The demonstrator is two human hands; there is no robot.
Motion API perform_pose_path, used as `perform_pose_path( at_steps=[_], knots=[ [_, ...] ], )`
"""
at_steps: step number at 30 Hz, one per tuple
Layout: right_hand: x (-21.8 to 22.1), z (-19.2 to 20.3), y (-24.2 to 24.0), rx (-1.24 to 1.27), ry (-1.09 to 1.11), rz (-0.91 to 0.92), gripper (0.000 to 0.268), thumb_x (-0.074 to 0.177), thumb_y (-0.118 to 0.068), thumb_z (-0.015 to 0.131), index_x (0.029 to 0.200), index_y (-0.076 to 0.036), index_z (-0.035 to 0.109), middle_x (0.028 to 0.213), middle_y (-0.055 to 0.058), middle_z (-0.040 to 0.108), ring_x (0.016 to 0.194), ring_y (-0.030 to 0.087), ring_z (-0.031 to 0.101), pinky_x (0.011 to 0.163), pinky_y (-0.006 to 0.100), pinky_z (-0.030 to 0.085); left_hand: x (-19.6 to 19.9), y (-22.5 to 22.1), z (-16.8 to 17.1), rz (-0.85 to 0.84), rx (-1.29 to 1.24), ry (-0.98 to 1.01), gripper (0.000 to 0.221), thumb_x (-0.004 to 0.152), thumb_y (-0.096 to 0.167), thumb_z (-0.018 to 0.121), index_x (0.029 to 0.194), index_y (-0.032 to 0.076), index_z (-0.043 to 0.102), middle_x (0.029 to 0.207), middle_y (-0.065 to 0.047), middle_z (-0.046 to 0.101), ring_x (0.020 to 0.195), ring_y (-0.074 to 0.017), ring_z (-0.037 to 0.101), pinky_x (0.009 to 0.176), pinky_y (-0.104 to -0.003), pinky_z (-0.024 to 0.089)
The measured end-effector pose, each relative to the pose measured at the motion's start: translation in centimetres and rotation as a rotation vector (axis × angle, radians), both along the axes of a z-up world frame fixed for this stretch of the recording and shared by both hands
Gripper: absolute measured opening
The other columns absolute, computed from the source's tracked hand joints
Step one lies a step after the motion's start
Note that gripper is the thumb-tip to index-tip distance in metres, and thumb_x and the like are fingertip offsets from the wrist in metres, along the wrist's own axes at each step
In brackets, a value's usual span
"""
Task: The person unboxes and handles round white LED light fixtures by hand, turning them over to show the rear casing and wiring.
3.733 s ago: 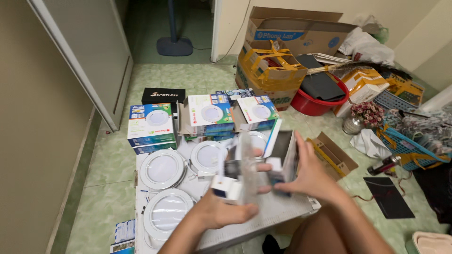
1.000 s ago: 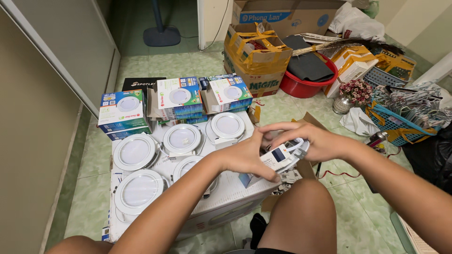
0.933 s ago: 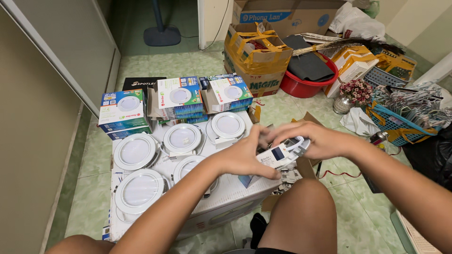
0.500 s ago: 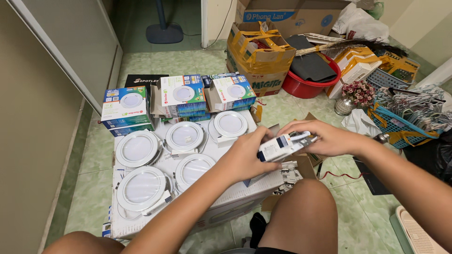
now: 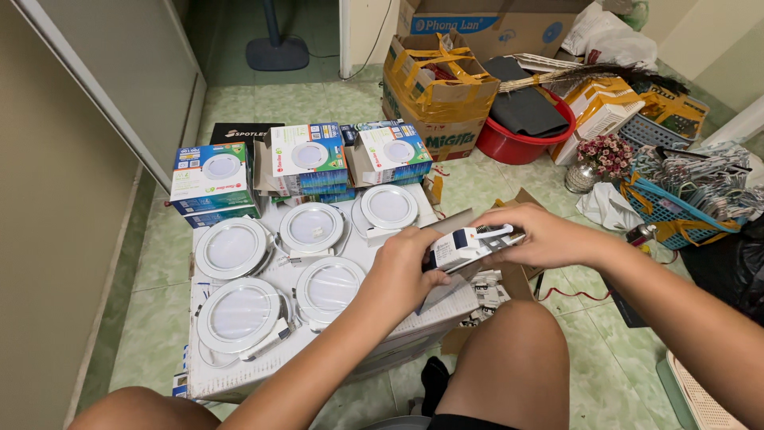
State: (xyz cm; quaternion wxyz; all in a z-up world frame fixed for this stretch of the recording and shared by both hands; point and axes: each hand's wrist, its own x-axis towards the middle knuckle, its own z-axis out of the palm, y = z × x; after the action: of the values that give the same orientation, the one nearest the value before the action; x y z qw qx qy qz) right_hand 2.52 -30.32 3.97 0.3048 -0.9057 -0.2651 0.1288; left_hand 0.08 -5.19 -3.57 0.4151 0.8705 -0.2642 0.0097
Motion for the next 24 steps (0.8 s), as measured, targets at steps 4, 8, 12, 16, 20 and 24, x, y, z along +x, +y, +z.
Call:
perform_pose_path(
  at_steps=[4,8,12,16,20,24],
  knots=[
    [-1.1,1.3,1.4,-0.055,-0.007,-0.039,0.036,0.077,-0.025,0.09,0.112,-0.022,0.083,0.099,0.001,0.086,0.093,0.022,0.081,0.089,0.042,0.058,-1.5,0.0,2.2,-0.036,-0.027,0.002,0.076,0.074,0.012,0.087,0.143,0.006,0.057,0.118,-0.017,0.069,0.118,-0.0373,0.067,0.101,-0.051,0.054],
    [-1.1,1.2,1.1,-0.133,-0.033,-0.016,0.041,0.079,-0.026,0.088,0.119,-0.024,0.08,0.103,0.004,0.085,0.099,0.028,0.08,0.09,0.044,0.059,-2.1,0.8,2.6,-0.046,0.06,-0.02,0.057,0.086,0.025,0.076,0.136,0.004,0.058,0.114,-0.017,0.063,0.112,-0.0406,0.064,0.096,-0.05,0.051],
    [-1.3,1.8,2.1,-0.218,-0.101,0.044,0.04,0.08,-0.028,0.085,0.118,-0.018,0.077,0.104,0.01,0.082,0.1,0.035,0.077,0.09,0.048,0.058,-0.3,0.8,0.0,-0.068,0.12,-0.122,0.053,0.084,0.023,0.079,0.129,0.0,0.066,0.112,-0.017,0.06,0.108,-0.0429,0.062,0.096,-0.051,0.048],
    [-1.3,1.4,2.2,-0.258,-0.092,0.038,0.04,0.082,-0.03,0.085,0.119,-0.019,0.076,0.105,0.007,0.081,0.101,0.032,0.077,0.093,0.047,0.058,-1.4,1.8,1.7,-0.031,0.122,-0.127,0.05,0.082,0.027,0.082,0.125,0.006,0.069,0.103,-0.009,0.068,0.106,-0.0332,0.067,0.096,-0.047,0.047],
    [-1.6,2.3,3.1,-0.454,-0.085,0.072,0.037,0.086,-0.039,0.08,0.116,-0.019,0.073,0.104,0.006,0.08,0.105,0.033,0.075,0.093,0.049,0.058,-1.5,2.0,1.6,-0.014,0.14,-0.095,0.046,0.079,0.022,0.084,0.12,0.011,0.066,0.098,-0.006,0.071,0.104,-0.0309,0.069,0.093,-0.045,0.046],
    [-1.4,2.4,3.1,-0.522,-0.079,0.106,0.034,0.086,-0.042,0.079,0.11,-0.018,0.073,0.101,0.005,0.08,0.104,0.031,0.076,0.091,0.047,0.059,-0.8,2.1,1.5,-0.012,0.191,-0.117,0.039,0.078,0.017,0.083,0.113,0.012,0.067,0.095,-0.005,0.073,0.101,-0.0308,0.07,0.092,-0.045,0.046]
  ],
)
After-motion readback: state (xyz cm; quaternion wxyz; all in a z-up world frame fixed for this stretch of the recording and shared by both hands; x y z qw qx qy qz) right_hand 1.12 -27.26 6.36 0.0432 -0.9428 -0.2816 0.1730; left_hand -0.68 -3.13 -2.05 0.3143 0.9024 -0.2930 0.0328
